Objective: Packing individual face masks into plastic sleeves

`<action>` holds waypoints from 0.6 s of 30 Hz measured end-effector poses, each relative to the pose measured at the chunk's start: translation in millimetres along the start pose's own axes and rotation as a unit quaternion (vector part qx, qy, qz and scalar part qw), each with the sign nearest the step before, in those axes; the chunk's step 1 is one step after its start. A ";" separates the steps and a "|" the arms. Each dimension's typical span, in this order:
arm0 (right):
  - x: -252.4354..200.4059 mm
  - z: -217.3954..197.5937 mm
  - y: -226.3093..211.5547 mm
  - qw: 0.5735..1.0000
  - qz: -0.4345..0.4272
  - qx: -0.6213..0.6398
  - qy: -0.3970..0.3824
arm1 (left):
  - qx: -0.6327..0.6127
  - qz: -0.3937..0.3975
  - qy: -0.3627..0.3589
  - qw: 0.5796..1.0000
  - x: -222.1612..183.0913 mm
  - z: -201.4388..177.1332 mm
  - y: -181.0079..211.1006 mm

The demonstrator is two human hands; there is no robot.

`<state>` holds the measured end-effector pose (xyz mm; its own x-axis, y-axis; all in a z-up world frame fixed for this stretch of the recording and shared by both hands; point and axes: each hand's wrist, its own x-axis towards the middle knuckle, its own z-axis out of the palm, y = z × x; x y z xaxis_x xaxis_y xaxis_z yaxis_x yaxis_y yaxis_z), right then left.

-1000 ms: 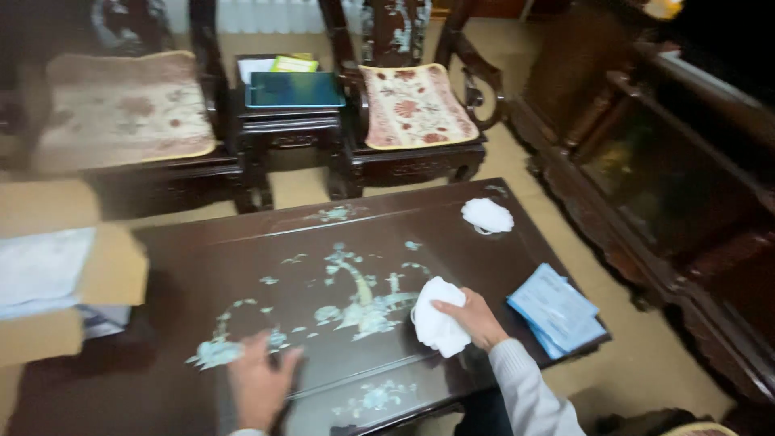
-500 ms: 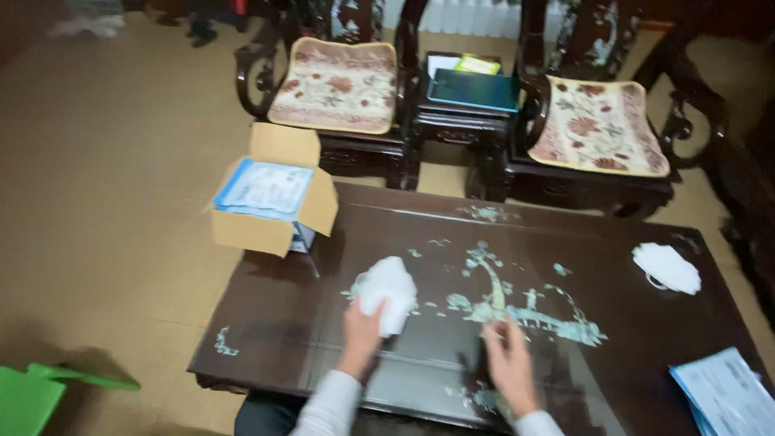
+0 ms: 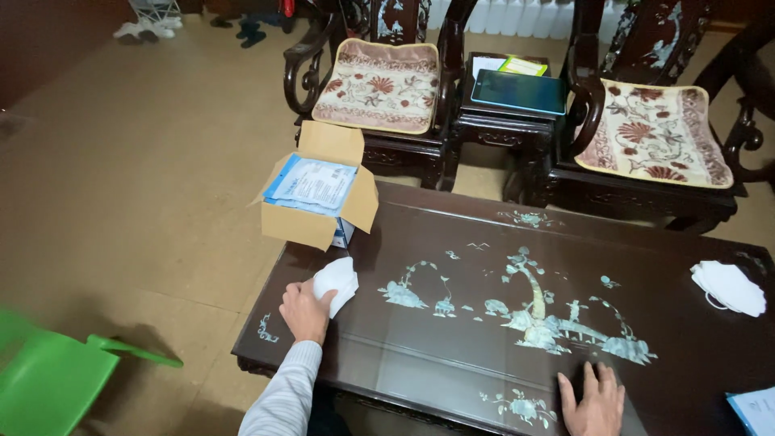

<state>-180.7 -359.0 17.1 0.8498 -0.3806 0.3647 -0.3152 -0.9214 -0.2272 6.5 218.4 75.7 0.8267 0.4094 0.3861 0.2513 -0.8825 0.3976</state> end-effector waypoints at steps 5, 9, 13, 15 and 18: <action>-3.1 -6.5 -6.0 1.000 0.006 0.020 0.008 | 0.007 -0.003 -0.022 1.000 -3.7 -10.5 11.1; -1.9 -0.5 1.2 1.000 0.007 0.008 -0.008 | -0.003 -0.014 -0.060 0.998 -4.2 -33.2 30.4; -0.5 -7.9 -4.1 1.000 0.003 0.004 0.000 | 0.023 0.010 -0.057 0.998 -7.0 -21.2 26.6; 2.5 -16.1 -5.4 0.996 0.021 0.074 -0.034 | -0.078 0.025 -0.003 0.997 -11.0 -10.8 24.1; 9.0 -54.4 -25.1 0.946 0.181 0.267 -0.035 | -0.232 0.124 0.056 0.963 -22.6 -61.1 75.8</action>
<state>-188.1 -343.5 75.2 0.7581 -0.6412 0.1194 -0.3486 -0.5531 -0.7567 -23.9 156.4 148.0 0.7668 0.2444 0.5936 -0.2208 -0.7678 0.6014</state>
